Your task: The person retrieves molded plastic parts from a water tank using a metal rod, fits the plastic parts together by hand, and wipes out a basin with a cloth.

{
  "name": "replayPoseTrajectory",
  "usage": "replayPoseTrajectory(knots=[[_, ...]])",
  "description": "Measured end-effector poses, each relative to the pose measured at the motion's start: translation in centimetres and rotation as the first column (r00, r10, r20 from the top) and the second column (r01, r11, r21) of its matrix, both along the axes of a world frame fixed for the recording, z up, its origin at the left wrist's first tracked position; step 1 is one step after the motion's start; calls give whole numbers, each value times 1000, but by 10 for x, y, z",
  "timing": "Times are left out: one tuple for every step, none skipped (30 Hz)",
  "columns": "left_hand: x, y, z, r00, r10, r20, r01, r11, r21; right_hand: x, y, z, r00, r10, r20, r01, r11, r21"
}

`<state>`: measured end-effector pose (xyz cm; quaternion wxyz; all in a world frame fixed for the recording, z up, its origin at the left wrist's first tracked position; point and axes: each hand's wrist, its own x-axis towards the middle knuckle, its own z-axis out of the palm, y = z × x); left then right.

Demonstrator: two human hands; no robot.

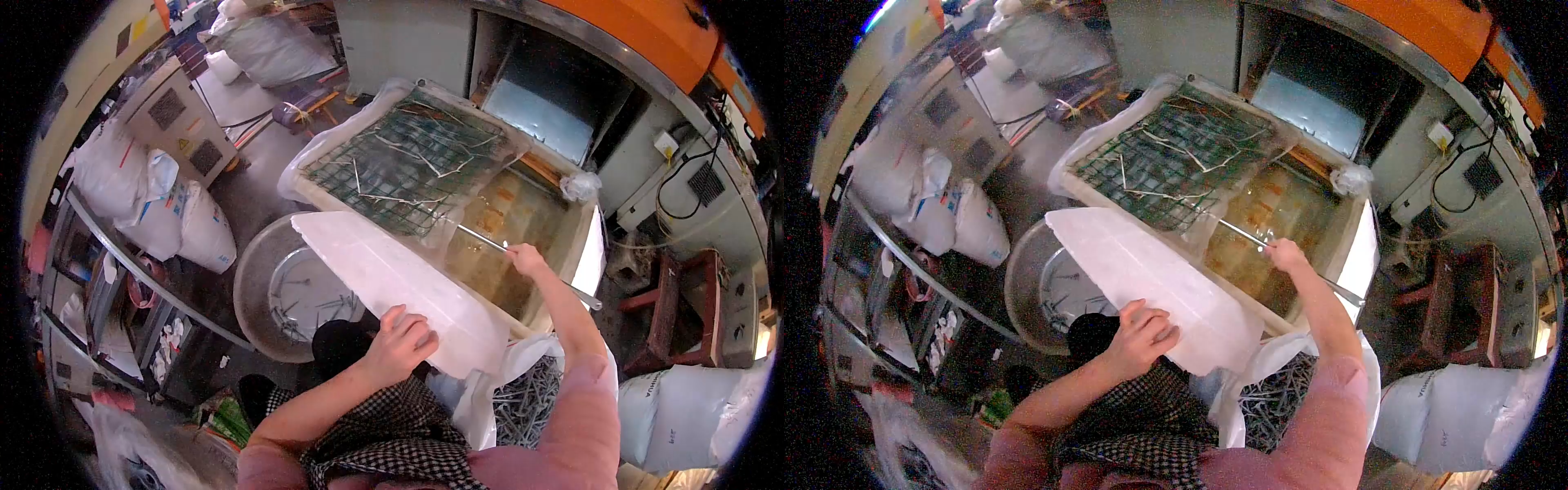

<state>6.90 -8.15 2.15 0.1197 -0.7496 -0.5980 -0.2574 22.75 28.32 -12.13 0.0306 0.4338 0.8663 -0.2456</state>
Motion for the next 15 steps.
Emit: replayPoseTrajectory(knots=[[-1,-1,2,1000,5,1,-5,1000,2,7,6,3,999,34,18,-33,999,-28],[-2,-3,4,1000,2,0,-2,1000,-1,22,11,8,998,47,46,-47,999,-5],[-3,-3,5,1000,-3,-1,3,1000,-4,36,13,21,996,59,73,-60,998,20],[-4,-3,4,1000,1,1,-1,1000,-1,51,20,29,995,62,75,-64,998,22],[-3,-3,2,1000,8,-10,-8,1000,5,66,26,35,995,79,57,-80,997,2],[-2,-4,1,1000,12,-20,-11,1000,8,73,24,43,995,94,38,-93,995,-22],[-1,-4,0,1000,8,-16,-8,1000,2,76,19,48,995,90,41,-89,996,-28],[1,-3,-2,1000,7,-9,-7,1000,19,76,15,53,994,94,50,-92,995,-41],[2,-1,-2,1000,4,-3,-4,999,39,73,11,58,994,96,58,-93,994,-50],[3,1,-2,1000,-3,-5,3,999,43,67,10,49,994,88,57,-86,995,-47],[4,2,-3,1000,2,-4,-2,999,47,55,10,32,993,107,58,-104,993,-49],[5,2,-3,1000,12,-4,-12,999,50,43,8,23,990,129,57,-126,991,-51],[5,2,-2,1000,14,-8,-14,999,52,29,-2,27,990,131,54,-128,991,-49],[3,1,0,1000,13,1,-13,999,40,8,-17,36,995,71,77,-69,997,-28],[1,1,1,1000,12,8,-12,1000,29,-9,-26,43,995,11,97,-10,1000,-4]])
